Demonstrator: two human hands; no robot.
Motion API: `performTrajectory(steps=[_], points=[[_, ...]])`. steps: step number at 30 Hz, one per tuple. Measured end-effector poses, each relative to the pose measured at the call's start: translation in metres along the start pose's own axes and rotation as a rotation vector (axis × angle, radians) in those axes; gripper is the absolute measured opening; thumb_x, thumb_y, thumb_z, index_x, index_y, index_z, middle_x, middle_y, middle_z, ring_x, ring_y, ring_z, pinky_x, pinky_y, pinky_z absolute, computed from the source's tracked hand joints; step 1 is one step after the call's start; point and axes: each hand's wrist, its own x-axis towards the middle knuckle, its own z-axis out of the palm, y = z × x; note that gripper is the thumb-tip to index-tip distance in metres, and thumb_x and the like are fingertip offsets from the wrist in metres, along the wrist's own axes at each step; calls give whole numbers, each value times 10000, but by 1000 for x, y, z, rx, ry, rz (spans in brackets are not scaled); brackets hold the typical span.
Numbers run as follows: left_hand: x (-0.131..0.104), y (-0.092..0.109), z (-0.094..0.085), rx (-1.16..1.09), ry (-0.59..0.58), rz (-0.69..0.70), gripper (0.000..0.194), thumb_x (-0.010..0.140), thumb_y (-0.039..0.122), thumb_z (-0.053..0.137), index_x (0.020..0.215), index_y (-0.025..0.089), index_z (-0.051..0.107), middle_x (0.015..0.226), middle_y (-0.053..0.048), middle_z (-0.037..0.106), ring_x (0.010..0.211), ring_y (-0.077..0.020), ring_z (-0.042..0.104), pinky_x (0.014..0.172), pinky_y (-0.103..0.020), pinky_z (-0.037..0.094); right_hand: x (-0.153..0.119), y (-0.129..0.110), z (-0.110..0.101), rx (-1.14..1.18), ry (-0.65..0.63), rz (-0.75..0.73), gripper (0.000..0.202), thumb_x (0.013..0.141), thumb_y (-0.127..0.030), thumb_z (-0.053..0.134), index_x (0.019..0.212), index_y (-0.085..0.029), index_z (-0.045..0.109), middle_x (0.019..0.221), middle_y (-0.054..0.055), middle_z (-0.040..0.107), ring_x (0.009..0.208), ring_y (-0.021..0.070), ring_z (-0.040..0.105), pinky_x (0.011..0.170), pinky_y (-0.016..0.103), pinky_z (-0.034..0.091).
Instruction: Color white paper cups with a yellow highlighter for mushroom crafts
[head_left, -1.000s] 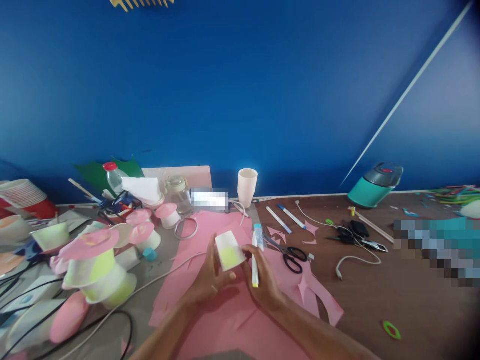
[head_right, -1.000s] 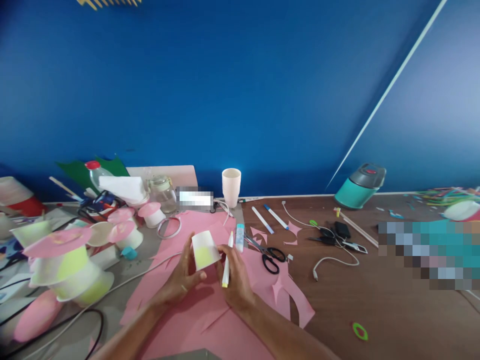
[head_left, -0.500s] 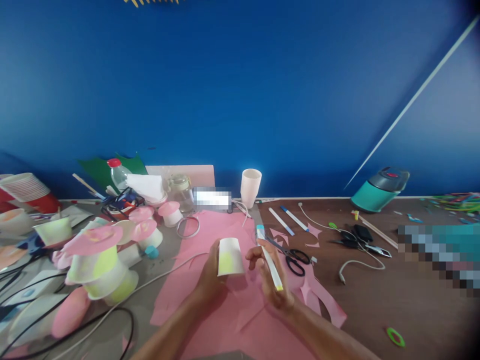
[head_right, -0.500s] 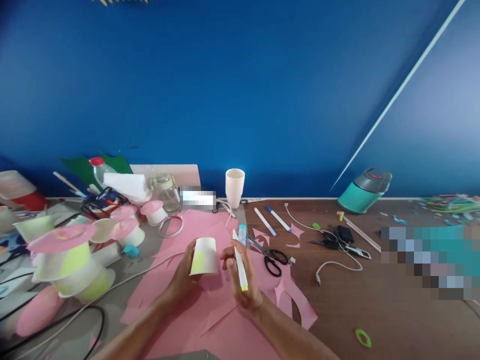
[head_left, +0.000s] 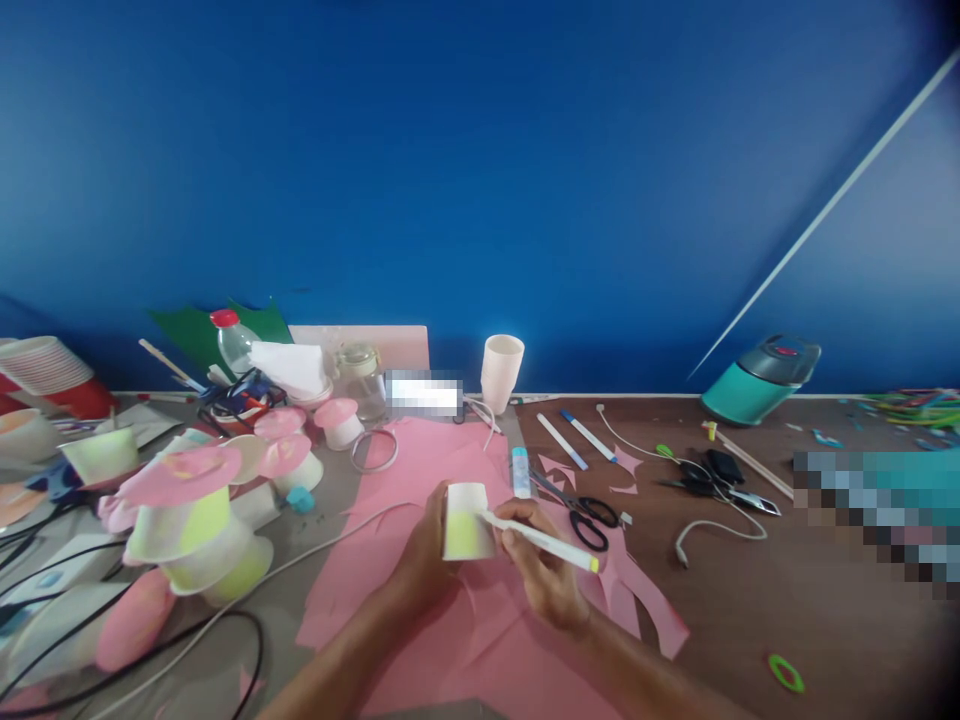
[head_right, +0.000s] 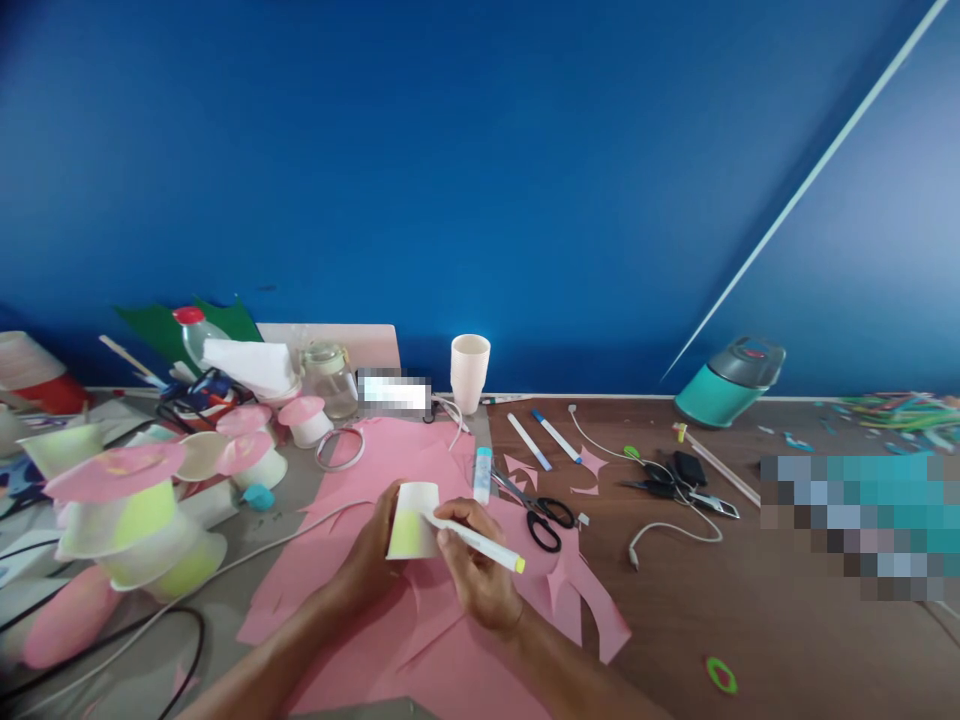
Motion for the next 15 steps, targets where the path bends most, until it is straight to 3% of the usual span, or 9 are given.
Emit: performTrajectory(steps=[5, 11, 15], points=[[-1, -3, 1, 39, -10, -1, 464, 665, 123, 624, 1109, 200, 514, 973, -61, 632, 799, -226, 577, 715, -340, 448, 0, 2, 4, 109, -19, 81, 195, 910, -378, 463, 898, -208, 558, 616, -18, 488, 530, 129, 456, 481, 253, 406], [-1, 3, 2, 29, -15, 14, 358, 685, 127, 601, 1029, 211, 547, 931, -42, 640, 779, -216, 573, 715, -334, 449, 5, 3, 9, 129, 51, 69, 213, 906, -366, 477, 805, -194, 554, 585, -40, 445, 491, 97, 408, 451, 219, 365], [-3, 2, 2, 39, -35, -13, 425, 703, 135, 593, 1112, 204, 502, 930, -42, 642, 784, -215, 576, 718, -332, 458, 7, 2, 10, 119, 50, 66, 215, 897, -363, 486, 789, -189, 551, 561, -47, 431, 476, 92, 401, 437, 210, 350]])
